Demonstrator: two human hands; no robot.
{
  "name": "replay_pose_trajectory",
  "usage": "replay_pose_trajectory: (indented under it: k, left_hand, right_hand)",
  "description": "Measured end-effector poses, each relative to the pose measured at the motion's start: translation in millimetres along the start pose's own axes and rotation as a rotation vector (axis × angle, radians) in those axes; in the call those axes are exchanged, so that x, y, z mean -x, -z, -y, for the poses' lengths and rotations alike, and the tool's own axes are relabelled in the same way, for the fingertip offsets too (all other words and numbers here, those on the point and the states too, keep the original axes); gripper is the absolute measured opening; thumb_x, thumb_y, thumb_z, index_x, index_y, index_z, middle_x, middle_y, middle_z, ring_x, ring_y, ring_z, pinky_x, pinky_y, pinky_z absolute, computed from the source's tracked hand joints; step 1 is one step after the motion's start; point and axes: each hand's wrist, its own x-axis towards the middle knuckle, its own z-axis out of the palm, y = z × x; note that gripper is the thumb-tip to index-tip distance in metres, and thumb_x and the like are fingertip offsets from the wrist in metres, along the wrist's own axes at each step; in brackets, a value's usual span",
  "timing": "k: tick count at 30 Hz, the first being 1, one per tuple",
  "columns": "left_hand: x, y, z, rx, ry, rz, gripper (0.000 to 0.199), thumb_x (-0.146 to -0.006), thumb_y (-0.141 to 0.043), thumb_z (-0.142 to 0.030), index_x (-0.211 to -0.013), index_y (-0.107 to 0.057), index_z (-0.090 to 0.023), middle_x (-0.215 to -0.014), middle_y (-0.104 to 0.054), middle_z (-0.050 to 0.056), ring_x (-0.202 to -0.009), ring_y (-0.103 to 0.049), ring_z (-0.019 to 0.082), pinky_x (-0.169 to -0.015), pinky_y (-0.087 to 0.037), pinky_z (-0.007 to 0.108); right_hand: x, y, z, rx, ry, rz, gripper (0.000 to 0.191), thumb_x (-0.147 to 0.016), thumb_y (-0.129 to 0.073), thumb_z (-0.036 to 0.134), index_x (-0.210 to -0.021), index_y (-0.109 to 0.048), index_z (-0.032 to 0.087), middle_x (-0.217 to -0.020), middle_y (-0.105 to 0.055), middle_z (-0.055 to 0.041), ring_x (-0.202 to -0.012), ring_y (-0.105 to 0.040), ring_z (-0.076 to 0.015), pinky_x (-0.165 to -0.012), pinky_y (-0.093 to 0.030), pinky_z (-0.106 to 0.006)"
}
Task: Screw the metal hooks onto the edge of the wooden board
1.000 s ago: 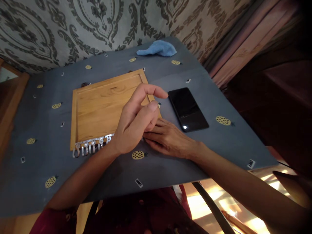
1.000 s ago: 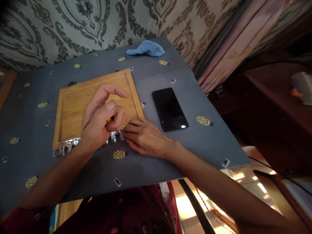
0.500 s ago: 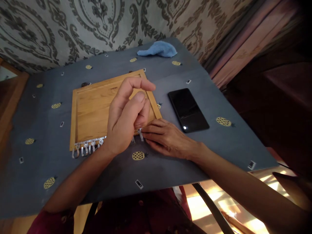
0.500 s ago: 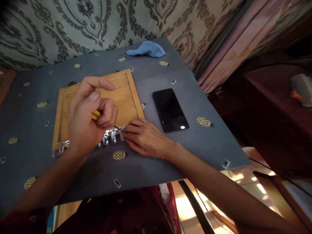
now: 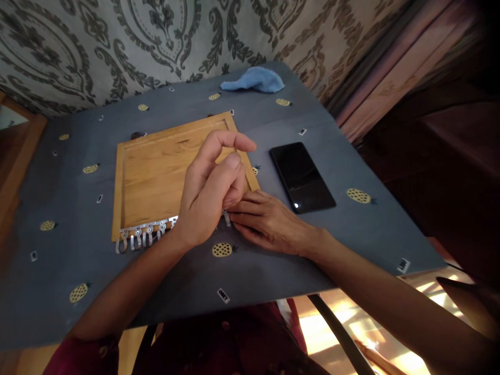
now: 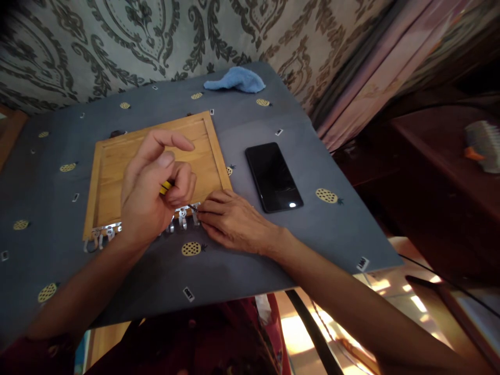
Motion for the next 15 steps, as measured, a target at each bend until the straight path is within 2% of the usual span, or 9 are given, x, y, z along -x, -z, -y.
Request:
replay_pose_trajectory:
  k: [11, 15]
  left_hand:
    - [3.3, 1.2, -1.0, -0.044, 0.034, 0.153, 0.013, -0.096, -0.052, -0.037, -0.102, -0.055, -0.026, -0.05, -0.035, -0.008, -0.043, -0.027, 0.012, -0.047, -0.025, 0.03]
    - [3.5, -0.8, 0.0, -0.067, 0.027, 0.12, 0.01, -0.095, -0.052, -0.035, -0.099, -0.055, -0.026, -0.052, -0.034, -0.007, -0.046, -0.027, 0.012, -0.046, -0.025, 0.029]
  right_hand:
    - [-0.9, -0.4, -1.1, -0.022, 0.015, -0.005, 0.024, -0.098, -0.048, 0.02, -0.108, -0.069, 0.016, -0.1, -0.074, -0.0067, -0.104, -0.061, -0.0252, -0.093, -0.051, -0.047]
    - [-1.5, 0.8, -0.2, -0.031, 0.002, 0.019, 0.024, -0.098, -0.048, 0.02, -0.108, -0.069, 0.015, -0.1, -0.074, -0.0075, -0.104, -0.061, -0.0254, -0.093, -0.052, -0.047]
